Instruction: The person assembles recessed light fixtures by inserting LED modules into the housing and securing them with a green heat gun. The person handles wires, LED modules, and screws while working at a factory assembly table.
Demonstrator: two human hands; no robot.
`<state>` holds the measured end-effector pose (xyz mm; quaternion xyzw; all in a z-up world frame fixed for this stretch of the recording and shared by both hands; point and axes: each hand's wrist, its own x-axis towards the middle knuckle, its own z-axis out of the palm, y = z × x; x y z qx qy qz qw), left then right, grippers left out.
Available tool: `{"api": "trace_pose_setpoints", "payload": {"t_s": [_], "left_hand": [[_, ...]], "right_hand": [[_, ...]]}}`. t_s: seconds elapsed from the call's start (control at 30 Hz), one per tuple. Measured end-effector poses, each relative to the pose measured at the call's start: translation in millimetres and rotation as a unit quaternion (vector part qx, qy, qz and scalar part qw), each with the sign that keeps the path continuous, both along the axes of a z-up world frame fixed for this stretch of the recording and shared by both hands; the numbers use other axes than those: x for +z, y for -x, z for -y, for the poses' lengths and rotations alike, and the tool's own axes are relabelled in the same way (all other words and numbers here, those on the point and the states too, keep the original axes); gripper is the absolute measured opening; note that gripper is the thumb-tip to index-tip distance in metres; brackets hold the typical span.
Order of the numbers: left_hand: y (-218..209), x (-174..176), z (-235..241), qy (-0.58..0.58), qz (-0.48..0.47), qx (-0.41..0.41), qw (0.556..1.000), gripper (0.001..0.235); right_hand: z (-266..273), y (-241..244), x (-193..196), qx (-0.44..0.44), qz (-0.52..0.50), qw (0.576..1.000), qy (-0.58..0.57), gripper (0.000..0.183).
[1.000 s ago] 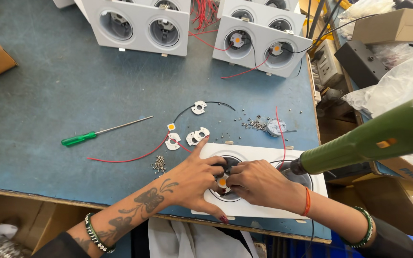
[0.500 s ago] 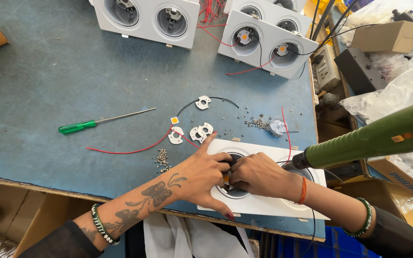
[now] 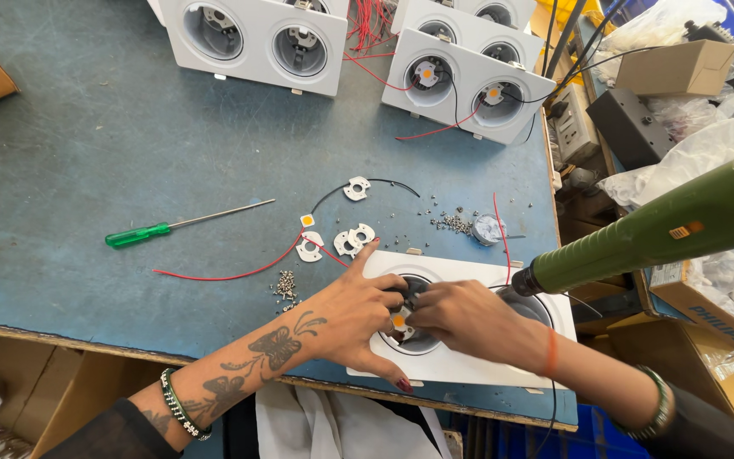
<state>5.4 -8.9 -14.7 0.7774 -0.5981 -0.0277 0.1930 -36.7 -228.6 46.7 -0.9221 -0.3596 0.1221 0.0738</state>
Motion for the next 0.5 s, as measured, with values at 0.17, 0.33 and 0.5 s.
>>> {"api": "trace_pose_setpoints", "payload": {"t_s": [0.17,0.33,0.5], "left_hand": [[-1,0,-1,0.027,-0.021,-0.007,0.999,0.089],[0,4,0,0.019,-0.016,-0.004,1.0,0.089],[1,9,-1,-0.005,-0.013,0.005,1.0,0.089]], "right_hand": [[29,55,77,0.025,0.225,0.934,-0.277,0.032],[46,53,98,-0.168,0.211,0.802,-0.533,0.055],[42,45,66,-0.193,0.124,0.684,-0.692,0.075]]}}
